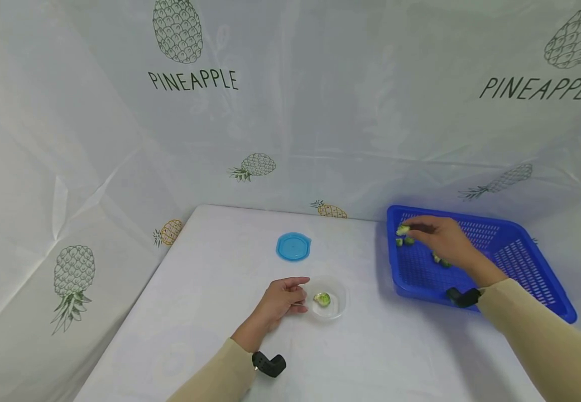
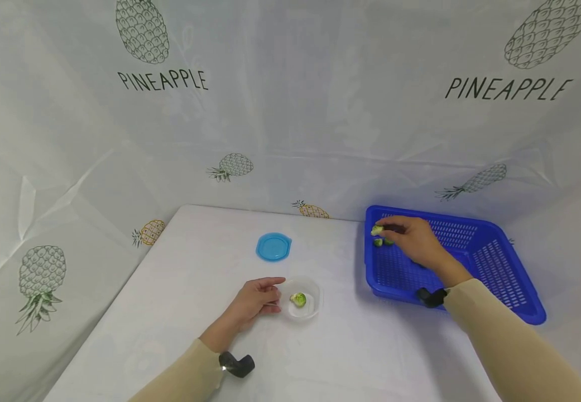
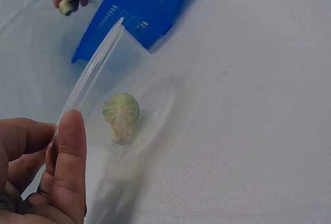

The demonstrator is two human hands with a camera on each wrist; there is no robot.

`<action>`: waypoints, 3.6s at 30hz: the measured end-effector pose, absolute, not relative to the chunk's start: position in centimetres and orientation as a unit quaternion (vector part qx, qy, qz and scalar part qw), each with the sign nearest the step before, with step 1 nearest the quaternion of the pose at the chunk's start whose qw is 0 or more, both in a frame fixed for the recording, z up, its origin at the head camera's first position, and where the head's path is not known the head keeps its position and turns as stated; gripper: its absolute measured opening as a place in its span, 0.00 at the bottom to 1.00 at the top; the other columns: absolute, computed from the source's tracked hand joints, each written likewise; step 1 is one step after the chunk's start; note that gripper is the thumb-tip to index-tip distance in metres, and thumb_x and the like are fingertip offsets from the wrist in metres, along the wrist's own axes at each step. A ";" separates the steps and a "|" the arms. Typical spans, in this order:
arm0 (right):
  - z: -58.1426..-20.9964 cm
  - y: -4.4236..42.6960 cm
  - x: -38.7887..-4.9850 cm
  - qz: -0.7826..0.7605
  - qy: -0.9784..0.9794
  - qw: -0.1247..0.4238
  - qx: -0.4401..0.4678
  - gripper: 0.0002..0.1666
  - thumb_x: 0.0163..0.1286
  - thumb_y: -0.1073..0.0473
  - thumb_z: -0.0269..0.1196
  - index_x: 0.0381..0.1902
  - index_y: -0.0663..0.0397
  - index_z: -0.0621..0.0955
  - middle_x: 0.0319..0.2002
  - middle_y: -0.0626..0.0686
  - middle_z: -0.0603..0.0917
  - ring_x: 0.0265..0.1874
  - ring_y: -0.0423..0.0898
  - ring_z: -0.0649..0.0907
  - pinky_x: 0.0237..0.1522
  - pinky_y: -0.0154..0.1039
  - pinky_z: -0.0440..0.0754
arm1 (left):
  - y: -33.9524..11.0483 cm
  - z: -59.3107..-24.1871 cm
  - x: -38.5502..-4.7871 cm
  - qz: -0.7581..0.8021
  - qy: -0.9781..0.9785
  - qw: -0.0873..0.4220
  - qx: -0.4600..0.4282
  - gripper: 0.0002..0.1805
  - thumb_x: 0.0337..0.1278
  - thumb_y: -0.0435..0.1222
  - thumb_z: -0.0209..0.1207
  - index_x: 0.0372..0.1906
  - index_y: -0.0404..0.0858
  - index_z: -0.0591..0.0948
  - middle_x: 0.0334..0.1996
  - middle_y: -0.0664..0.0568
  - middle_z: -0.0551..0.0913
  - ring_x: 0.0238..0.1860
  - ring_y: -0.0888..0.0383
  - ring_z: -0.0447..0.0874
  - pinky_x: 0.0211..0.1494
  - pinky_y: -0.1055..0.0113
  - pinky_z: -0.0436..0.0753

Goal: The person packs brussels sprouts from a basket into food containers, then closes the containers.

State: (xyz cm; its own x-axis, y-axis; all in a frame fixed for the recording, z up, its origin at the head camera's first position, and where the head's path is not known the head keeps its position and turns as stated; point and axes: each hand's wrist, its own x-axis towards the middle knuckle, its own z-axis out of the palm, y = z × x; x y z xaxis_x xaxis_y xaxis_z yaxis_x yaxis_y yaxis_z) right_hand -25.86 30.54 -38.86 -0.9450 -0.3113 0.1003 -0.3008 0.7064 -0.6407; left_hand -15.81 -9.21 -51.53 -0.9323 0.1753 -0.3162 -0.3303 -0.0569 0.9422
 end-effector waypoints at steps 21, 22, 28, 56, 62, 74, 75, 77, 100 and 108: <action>-40.2 27.0 -24.8 -0.411 0.893 0.007 -0.182 0.18 0.79 0.50 0.65 0.59 0.51 0.86 0.56 0.56 0.88 0.47 0.35 0.87 0.47 0.34 0.89 | -9.2 -51.7 -15.9 0.726 0.663 0.174 -0.056 0.23 0.70 0.27 0.61 0.68 0.35 0.81 0.38 0.49 0.79 0.31 0.58 0.85 0.43 0.66 0.93; -40.3 26.9 -24.8 -0.409 0.894 0.002 -0.183 0.18 0.78 0.50 0.65 0.59 0.51 0.86 0.56 0.56 0.88 0.46 0.33 0.86 0.47 0.33 0.89 | -9.2 -51.7 -15.9 0.726 0.663 0.174 -0.055 0.24 0.70 0.27 0.61 0.68 0.35 0.81 0.38 0.49 0.79 0.32 0.58 0.85 0.43 0.66 0.93; -40.8 25.9 -24.4 -0.417 0.888 -0.003 -0.194 0.16 0.78 0.53 0.66 0.58 0.51 0.86 0.53 0.55 0.88 0.46 0.37 0.87 0.45 0.31 0.88 | -9.2 -51.6 -15.8 0.724 0.665 0.174 -0.054 0.24 0.70 0.27 0.62 0.68 0.35 0.81 0.38 0.49 0.79 0.32 0.58 0.85 0.43 0.66 0.93; -43.6 20.6 -21.6 -0.461 0.841 -0.025 -0.282 0.12 0.72 0.64 0.70 0.52 0.52 0.88 0.48 0.53 0.90 0.43 0.38 0.86 0.44 0.34 0.88 | -9.0 -51.5 -15.6 0.721 0.669 0.169 -0.059 0.23 0.70 0.28 0.62 0.68 0.36 0.81 0.38 0.49 0.79 0.32 0.58 0.85 0.44 0.66 0.93; -44.8 19.2 -21.1 -0.464 0.826 -0.031 -0.318 0.13 0.70 0.67 0.71 0.51 0.53 0.89 0.47 0.53 0.91 0.42 0.39 0.87 0.45 0.34 0.90 | -9.1 -51.6 -15.7 0.722 0.668 0.169 -0.054 0.24 0.70 0.28 0.62 0.69 0.35 0.80 0.38 0.49 0.79 0.33 0.58 0.85 0.44 0.66 0.93; -47.4 17.4 -19.9 -0.433 0.842 -0.009 -0.321 0.14 0.70 0.64 0.71 0.50 0.42 0.88 0.46 0.42 0.90 0.45 0.41 0.85 0.48 0.46 0.88 | -9.0 -51.8 -15.8 0.724 0.666 0.172 -0.054 0.24 0.70 0.28 0.62 0.69 0.35 0.80 0.38 0.49 0.80 0.32 0.58 0.86 0.43 0.66 0.93; -47.5 17.3 -19.9 -0.424 0.846 -0.012 -0.322 0.14 0.70 0.63 0.71 0.50 0.42 0.88 0.46 0.41 0.90 0.45 0.42 0.85 0.47 0.46 0.88 | -9.0 -51.8 -15.8 0.724 0.666 0.173 -0.055 0.24 0.70 0.28 0.62 0.69 0.35 0.80 0.38 0.49 0.80 0.32 0.58 0.86 0.43 0.66 0.93; -47.8 17.1 -19.7 -0.406 0.854 -0.013 -0.325 0.14 0.69 0.64 0.71 0.50 0.41 0.88 0.46 0.41 0.89 0.45 0.45 0.86 0.46 0.46 0.87 | -9.0 -51.8 -15.8 0.723 0.666 0.173 -0.054 0.24 0.70 0.28 0.62 0.69 0.35 0.80 0.38 0.49 0.79 0.31 0.58 0.86 0.43 0.66 0.93; -49.7 16.9 -19.7 -0.290 0.880 -0.030 -0.376 0.12 0.65 0.66 0.71 0.44 0.44 0.88 0.47 0.41 0.85 0.50 0.42 0.79 0.55 0.47 0.86 | -8.8 -51.5 -15.7 0.728 0.662 0.172 -0.039 0.25 0.71 0.28 0.61 0.70 0.32 0.78 0.37 0.50 0.79 0.31 0.59 0.86 0.42 0.67 0.93; -49.9 17.0 -19.7 -0.276 0.884 -0.031 -0.377 0.09 0.68 0.65 0.72 0.44 0.48 0.89 0.48 0.42 0.86 0.51 0.43 0.80 0.56 0.48 0.87 | -8.8 -51.4 -15.7 0.727 0.664 0.173 -0.041 0.24 0.71 0.28 0.61 0.70 0.33 0.79 0.38 0.50 0.79 0.31 0.59 0.86 0.42 0.67 0.93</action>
